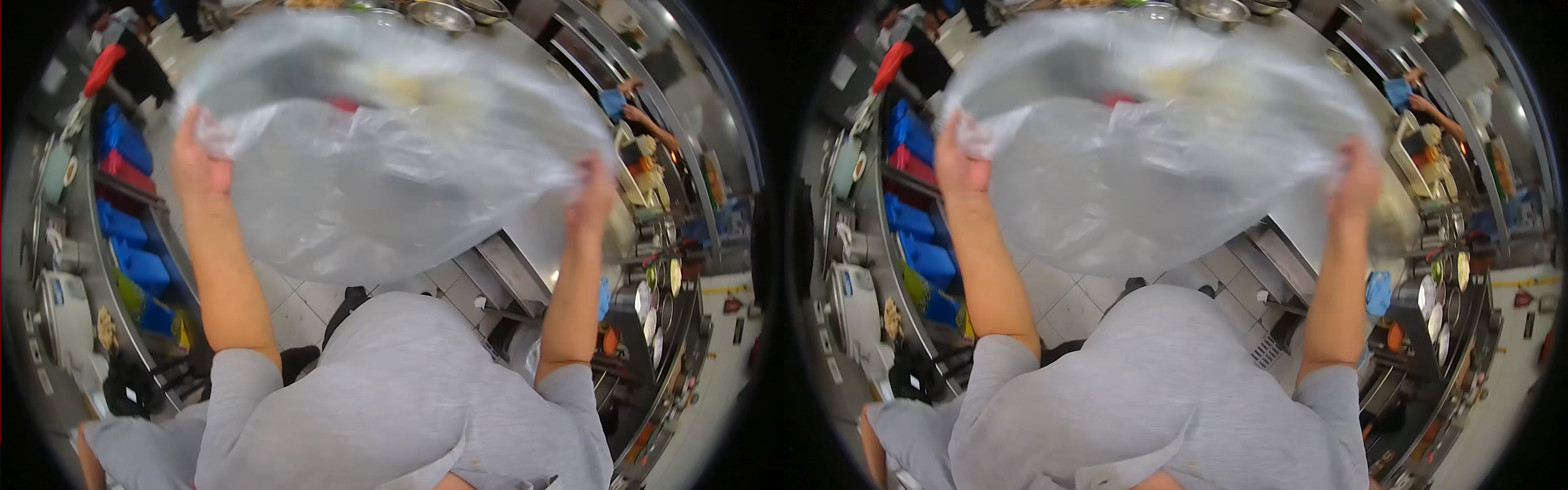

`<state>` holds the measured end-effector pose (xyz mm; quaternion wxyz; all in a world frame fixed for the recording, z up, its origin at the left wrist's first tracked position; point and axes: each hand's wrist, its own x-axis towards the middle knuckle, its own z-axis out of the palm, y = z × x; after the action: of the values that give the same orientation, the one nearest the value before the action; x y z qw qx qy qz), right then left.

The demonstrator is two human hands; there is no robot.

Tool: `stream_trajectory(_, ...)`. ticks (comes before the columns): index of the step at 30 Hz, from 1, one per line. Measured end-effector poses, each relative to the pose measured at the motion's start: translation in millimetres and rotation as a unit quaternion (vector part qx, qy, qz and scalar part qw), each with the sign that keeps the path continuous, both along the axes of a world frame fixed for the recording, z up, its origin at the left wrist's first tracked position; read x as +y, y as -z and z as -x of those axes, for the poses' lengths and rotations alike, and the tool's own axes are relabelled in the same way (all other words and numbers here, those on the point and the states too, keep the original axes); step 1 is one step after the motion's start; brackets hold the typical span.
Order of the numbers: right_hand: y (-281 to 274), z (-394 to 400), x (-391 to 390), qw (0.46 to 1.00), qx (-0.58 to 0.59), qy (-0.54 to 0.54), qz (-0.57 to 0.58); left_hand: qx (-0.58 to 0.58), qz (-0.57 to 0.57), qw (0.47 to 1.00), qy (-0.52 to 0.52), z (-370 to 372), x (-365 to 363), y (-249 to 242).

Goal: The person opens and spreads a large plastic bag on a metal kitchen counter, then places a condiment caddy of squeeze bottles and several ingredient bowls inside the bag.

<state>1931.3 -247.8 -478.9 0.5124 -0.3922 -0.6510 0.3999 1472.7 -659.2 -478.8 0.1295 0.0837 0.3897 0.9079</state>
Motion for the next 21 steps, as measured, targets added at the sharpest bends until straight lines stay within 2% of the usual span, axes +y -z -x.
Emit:
stream_trajectory(1, -22, -23, 11, 0.985, 0.164, 0.033, -0.031, 0.057, -0.042, 0.997, 0.000, -26, 24, -50)
stream_trajectory(3, -56, -108, 38, 0.960, 0.277, 0.037, -0.027, 0.214, -0.103, 0.970, -0.056, -93, 64, -127)
stream_trajectory(4, -89, -107, 4, 0.939, 0.288, 0.175, -0.069, 0.424, 0.070, 0.873, -0.230, -114, 76, -136)
stream_trajectory(5, -116, -106, -31, 0.898, 0.297, 0.307, -0.109, 0.585, 0.229, 0.676, -0.385, -131, 90, -144)
stream_trajectory(7, -108, -167, -41, 0.843, 0.189, 0.456, -0.214, 0.624, -0.013, 0.703, -0.340, -174, 138, -151)
stream_trajectory(8, -101, -185, -48, 0.824, 0.230, 0.481, -0.194, 0.672, 0.027, 0.651, -0.352, -175, 154, -118)
stream_trajectory(9, -87, -206, -54, 0.801, 0.271, 0.504, -0.174, 0.710, -0.075, 0.677, -0.177, -207, 207, -65)
stream_trajectory(10, -55, -243, -52, 0.799, 0.303, 0.500, -0.143, 0.721, -0.101, 0.679, -0.096, -246, 196, -84)
stream_trajectory(11, -19, -278, -54, 0.795, 0.334, 0.495, -0.112, 0.677, -0.097, 0.728, 0.046, -267, 221, -51)
stream_trajectory(12, 20, -311, -60, 0.795, 0.342, 0.497, -0.072, 0.601, -0.038, 0.769, 0.215, -281, 248, -3)
stream_trajectory(13, 66, -339, -73, 0.797, 0.320, 0.512, -0.020, 0.504, 0.029, 0.777, 0.377, -294, 270, 37)
stream_trajectory(15, 165, -384, -119, 0.799, 0.249, 0.541, 0.085, 0.429, 0.119, 0.774, 0.449, -303, 280, 68)
stream_trajectory(17, 248, -403, -179, 0.790, 0.157, 0.566, 0.177, 0.499, 0.243, 0.619, 0.555, -283, 285, 114)
stream_trajectory(19, 307, -397, -236, 0.772, 0.047, 0.590, 0.233, 0.546, 0.285, 0.521, 0.590, -271, 274, 105)
stream_trajectory(21, 345, -377, -274, 0.743, -0.072, 0.616, 0.252, 0.470, 0.362, 0.563, 0.575, -272, 253, 106)
